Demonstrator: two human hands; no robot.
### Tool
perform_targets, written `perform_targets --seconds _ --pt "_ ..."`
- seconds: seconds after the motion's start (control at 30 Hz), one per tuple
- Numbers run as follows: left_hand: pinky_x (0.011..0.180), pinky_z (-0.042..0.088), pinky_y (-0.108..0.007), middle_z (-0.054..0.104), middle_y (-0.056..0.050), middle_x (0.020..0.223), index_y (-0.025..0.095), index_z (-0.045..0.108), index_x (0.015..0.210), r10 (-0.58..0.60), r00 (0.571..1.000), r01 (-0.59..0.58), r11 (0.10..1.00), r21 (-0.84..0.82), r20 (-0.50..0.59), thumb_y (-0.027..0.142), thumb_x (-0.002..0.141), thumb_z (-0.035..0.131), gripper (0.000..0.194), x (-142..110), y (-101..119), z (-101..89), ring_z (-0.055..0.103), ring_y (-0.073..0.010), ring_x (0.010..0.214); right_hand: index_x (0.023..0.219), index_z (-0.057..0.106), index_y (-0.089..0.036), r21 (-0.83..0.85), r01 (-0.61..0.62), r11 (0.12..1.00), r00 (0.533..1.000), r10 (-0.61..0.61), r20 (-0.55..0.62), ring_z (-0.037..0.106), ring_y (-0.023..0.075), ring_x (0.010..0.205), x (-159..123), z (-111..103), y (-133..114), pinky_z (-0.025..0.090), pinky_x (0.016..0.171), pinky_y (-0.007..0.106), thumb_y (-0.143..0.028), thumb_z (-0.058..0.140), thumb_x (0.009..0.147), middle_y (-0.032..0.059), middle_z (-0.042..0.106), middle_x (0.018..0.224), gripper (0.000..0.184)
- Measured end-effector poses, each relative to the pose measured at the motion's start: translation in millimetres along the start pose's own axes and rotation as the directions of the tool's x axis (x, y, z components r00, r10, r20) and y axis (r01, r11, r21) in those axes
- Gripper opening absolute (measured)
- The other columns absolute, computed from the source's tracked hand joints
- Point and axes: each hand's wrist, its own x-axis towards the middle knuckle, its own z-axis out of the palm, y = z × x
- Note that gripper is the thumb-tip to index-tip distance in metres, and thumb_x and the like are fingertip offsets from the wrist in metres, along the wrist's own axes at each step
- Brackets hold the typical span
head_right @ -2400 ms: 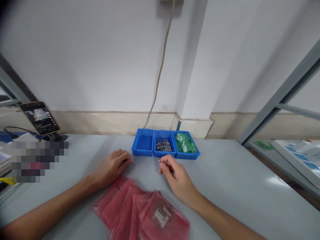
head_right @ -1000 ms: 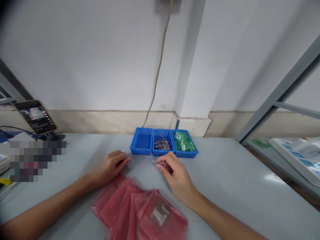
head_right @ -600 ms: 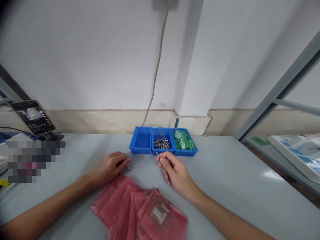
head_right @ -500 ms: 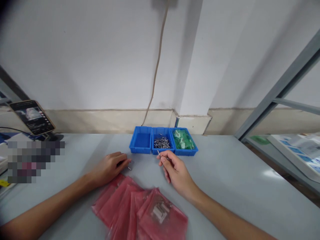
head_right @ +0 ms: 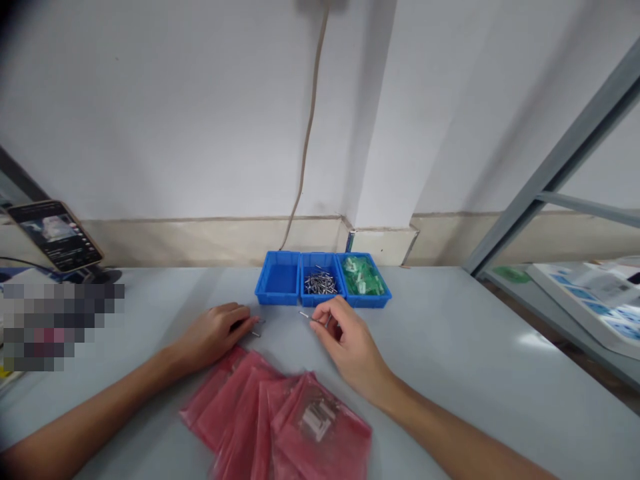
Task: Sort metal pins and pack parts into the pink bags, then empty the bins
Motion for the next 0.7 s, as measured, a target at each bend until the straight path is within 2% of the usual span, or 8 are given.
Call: perform_targets --seconds 0.17,0.27,0.33,0.4,0.5,0.7 --pt "0.066 0.04 -0.031 0.068 -0.003 0.08 0.02 0.066 0.086 0.005 1.0 -0.005 1.0 0.001 -0.01 0.037 0.111 0.047 0.036 0.3 -0.9 -0.1 0.062 -0.0189 0.07 0.098 0.067 -0.025 0.001 0.018 1.0 1.0 -0.018 0.018 0.058 0.0181 0.083 0.4 -0.6 -0.8 0.048 0.071 0.03 -0.034 0.063 0.103 0.0023 0.059 0.095 0.012" --pt "0.066 0.041 -0.03 0.068 -0.003 0.08 0.02 0.066 0.085 0.028 0.999 -0.028 1.0 -0.006 -0.024 0.037 0.111 0.047 0.036 0.7 -0.2 0.0 0.061 -0.0185 0.07 0.099 0.068 -0.025 0.123 -0.086 0.989 0.996 0.081 0.045 0.057 0.0153 0.069 1.8 1.2 -0.2 0.049 0.059 0.027 -0.044 0.066 0.101 0.0005 0.058 0.088 0.019" --pt "0.066 0.041 -0.03 0.068 -0.003 0.079 0.02 0.066 0.085 0.033 0.999 -0.033 0.999 -0.004 -0.025 0.036 0.111 0.047 0.036 1.0 0.3 -0.1 0.061 -0.0184 0.07 0.1 0.067 -0.025 0.273 -0.231 0.934 0.972 0.208 0.109 0.048 0.0112 0.054 3.5 3.2 0.1 0.043 0.045 0.024 -0.052 0.068 0.098 -0.0022 0.056 0.081 0.028" --pt "0.066 0.041 -0.03 0.069 -0.004 0.08 0.02 0.066 0.085 0.031 0.999 -0.031 0.999 -0.004 -0.022 0.036 0.111 0.047 0.036 1.2 0.5 -0.1 0.062 -0.0186 0.07 0.101 0.067 -0.024 0.418 -0.341 0.842 0.94 0.3 0.163 0.04 0.0084 0.048 5.2 5.0 0.4 0.037 0.037 0.021 -0.057 0.071 0.094 -0.0032 0.055 0.079 0.034" --pt "0.066 0.042 -0.03 0.069 -0.004 0.08 0.02 0.066 0.084 0.037 0.999 -0.037 0.999 -0.012 -0.034 0.035 0.11 0.048 0.035 1.4 0.5 0.0 0.062 -0.0187 0.071 0.1 0.07 -0.022 0.541 -0.373 0.754 0.926 0.338 0.168 0.037 0.0076 0.051 7.2 6.1 0.4 0.034 0.035 0.018 -0.056 0.075 0.091 -0.0015 0.057 0.083 0.036" --pt "0.065 0.042 -0.03 0.068 -0.004 0.079 0.02 0.066 0.083 0.031 0.999 -0.031 1.0 -0.001 -0.037 0.035 0.11 0.049 0.035 1.4 0.3 0.7 0.061 -0.0183 0.069 0.099 0.071 -0.021 0.612 -0.389 0.689 0.919 0.34 0.201 0.038 0.0073 0.053 7.8 3.2 -4.7 0.033 0.038 0.017 -0.052 0.078 0.091 -0.0013 0.056 0.082 0.033"
